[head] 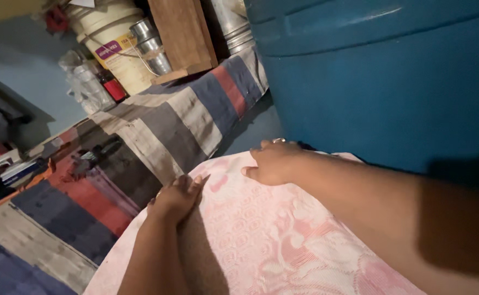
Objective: The person sprays a liquid onto a wooden stool and wipes the surface with a cloth, then places a decorative cover over the stool and arranges a flower vase on a small table before organizing items on a striped surface.
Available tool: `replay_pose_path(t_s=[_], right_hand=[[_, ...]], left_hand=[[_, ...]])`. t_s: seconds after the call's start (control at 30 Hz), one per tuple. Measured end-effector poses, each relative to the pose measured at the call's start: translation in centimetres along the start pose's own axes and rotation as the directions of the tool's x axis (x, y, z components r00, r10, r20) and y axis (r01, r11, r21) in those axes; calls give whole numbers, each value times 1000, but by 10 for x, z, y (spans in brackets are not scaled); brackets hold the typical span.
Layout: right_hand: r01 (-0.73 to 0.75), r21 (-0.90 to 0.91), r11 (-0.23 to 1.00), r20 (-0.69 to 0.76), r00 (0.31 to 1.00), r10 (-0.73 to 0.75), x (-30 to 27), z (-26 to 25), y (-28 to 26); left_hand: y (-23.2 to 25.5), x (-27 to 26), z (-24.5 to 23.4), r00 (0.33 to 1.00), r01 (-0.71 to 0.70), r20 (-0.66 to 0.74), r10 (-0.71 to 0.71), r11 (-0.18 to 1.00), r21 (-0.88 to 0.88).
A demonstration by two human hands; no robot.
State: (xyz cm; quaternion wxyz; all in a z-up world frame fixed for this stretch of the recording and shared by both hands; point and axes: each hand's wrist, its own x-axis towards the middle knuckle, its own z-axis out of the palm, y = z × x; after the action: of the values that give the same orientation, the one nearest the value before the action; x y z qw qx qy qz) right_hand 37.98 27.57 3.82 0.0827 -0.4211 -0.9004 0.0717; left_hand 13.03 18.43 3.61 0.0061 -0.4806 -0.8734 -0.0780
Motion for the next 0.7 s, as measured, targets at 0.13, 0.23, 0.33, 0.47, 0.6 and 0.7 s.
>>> replay_pose_path(t_s=[0.13, 0.23, 0.33, 0.47, 0.6, 0.7], right_hand=[[28, 83, 996, -8, 1000, -27, 22, 12, 3], [2, 100, 995, -40, 999, 2, 35, 16, -1], [79, 76, 994, -196, 979, -62, 35, 13, -1], [289, 101, 952, -152, 950, -273, 26, 12, -9], [79, 82, 994, 49, 995, -83, 26, 8, -12], [-11, 67, 998, 92, 996, 5, 26, 9, -9]], left_hand=[[4, -10, -11, 991, 131, 19, -132, 991, 27], [-4, -14, -14, 974, 228, 11, -228, 973, 29], [-21, -17, -17, 941, 267, -179, -287, 955, -128], [-26, -11, -20, 900, 429, -44, -433, 900, -84], [-33, -14, -18, 938, 344, 80, -337, 934, -100], [-35, -11, -9, 948, 313, -20, -317, 943, -108]])
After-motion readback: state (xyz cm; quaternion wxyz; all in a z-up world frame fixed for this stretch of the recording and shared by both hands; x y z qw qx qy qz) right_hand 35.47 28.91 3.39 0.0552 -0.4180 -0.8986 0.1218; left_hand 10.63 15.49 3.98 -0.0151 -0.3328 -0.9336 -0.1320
